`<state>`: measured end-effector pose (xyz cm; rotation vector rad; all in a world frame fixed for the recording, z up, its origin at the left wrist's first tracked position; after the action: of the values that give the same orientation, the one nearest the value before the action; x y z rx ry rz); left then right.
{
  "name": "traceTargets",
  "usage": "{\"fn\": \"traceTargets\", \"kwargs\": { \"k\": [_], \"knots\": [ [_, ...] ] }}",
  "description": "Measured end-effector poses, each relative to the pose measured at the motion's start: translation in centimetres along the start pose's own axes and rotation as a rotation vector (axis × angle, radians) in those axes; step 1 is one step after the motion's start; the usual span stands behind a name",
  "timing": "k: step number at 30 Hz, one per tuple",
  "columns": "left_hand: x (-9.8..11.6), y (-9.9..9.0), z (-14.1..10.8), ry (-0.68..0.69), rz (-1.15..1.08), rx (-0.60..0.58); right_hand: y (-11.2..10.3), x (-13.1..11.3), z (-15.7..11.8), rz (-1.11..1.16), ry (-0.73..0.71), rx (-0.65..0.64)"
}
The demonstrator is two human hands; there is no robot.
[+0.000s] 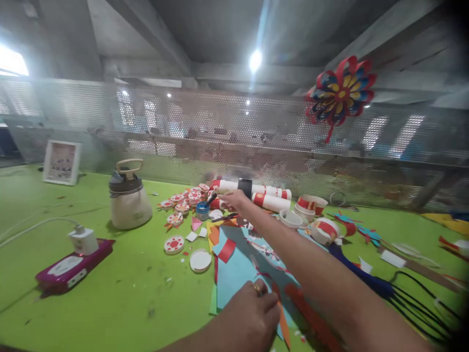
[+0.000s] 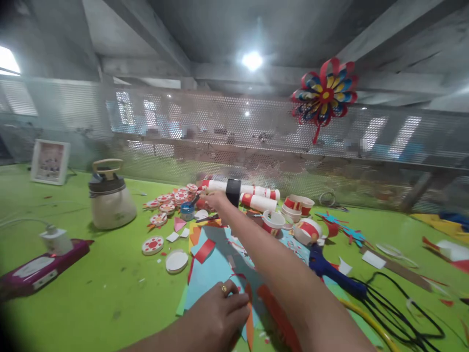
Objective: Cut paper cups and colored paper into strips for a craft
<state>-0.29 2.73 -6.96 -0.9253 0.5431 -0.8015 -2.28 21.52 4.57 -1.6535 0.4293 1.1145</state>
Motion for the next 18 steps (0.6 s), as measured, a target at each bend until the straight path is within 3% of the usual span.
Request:
{"fn": "traceTargets", "kwargs": {
  "k": [4, 8, 13, 18],
  "knots": [
    [-0.5, 1.3, 0.2, 0.027, 0.134, 0.042, 2.8, -0.4, 3.2, 0.045, 0.005, -0.014],
    [-0.7, 1.8, 0.2, 0.058, 0.236, 0.171, 3.9, 0.0, 5.0, -0.011, -0.050, 0.027],
    [-0.7, 2.4, 0.3, 0.031, 0.259, 0.303, 3.1, -0.3, 6.4, -0.163, -0.186, 0.083],
    [-0.7, 2.9, 0.4, 0.011, 0.260, 0.365, 1.7, -1.4, 6.2, -0.365, -0.338, 0.027]
  ]
}}
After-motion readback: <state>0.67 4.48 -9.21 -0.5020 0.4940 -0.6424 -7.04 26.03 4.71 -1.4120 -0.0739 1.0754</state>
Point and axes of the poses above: each hand's wrist, its own z-axis towards the middle knuckle, its own y-axis out of the palm, x = y × z, the point moved 1 cm from there along z, towards the middle knuckle, and after that the axes turned 2 degrees about -x, right-handed, at the moved point
